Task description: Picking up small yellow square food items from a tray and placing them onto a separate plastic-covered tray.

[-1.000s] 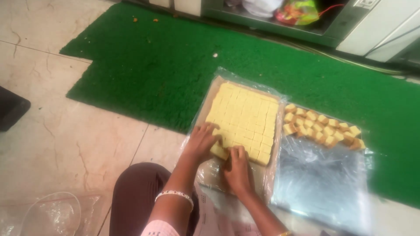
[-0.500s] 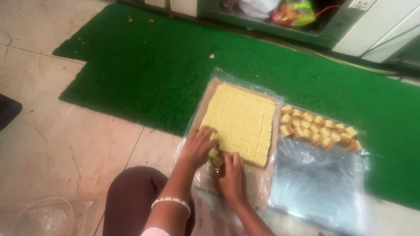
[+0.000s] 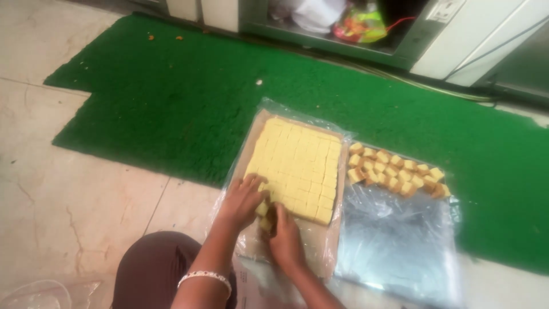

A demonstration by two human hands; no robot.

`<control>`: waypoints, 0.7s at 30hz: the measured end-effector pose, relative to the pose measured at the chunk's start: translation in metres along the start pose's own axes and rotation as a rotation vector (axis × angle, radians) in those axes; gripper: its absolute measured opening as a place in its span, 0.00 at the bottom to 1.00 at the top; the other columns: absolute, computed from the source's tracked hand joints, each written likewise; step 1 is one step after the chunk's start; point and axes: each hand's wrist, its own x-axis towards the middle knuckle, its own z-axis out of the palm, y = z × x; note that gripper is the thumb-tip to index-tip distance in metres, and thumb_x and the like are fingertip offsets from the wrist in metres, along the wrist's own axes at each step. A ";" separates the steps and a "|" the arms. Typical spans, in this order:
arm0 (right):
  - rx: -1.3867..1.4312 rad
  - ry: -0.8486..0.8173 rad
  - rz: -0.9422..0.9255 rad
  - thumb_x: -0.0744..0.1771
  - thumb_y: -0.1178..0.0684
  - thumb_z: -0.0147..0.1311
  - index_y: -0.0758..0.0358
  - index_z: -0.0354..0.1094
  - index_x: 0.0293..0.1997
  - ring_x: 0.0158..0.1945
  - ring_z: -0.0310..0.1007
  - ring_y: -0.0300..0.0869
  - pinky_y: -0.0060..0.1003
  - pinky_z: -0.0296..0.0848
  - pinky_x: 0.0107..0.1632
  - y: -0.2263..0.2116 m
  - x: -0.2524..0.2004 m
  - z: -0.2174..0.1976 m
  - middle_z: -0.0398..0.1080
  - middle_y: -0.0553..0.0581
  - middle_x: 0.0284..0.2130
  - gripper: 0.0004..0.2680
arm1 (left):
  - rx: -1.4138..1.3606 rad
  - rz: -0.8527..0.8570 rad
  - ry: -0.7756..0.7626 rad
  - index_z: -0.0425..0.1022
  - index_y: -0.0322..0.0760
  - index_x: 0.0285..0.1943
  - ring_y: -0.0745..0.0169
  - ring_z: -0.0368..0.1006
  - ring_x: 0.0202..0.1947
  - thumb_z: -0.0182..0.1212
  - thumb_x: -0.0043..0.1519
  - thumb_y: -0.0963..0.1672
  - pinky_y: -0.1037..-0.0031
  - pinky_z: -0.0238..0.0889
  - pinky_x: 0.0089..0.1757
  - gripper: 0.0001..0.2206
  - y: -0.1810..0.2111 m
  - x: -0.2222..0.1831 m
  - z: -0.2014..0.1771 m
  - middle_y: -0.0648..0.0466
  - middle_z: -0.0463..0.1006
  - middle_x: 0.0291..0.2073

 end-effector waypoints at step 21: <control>0.309 0.306 -0.222 0.62 0.58 0.66 0.62 0.74 0.47 0.45 0.78 0.43 0.35 0.81 0.48 0.061 0.036 -0.087 0.73 0.56 0.43 0.11 | -0.108 -0.013 -0.098 0.81 0.50 0.43 0.55 0.61 0.64 0.69 0.42 0.37 0.55 0.52 0.58 0.20 0.030 0.048 -0.011 0.58 0.74 0.56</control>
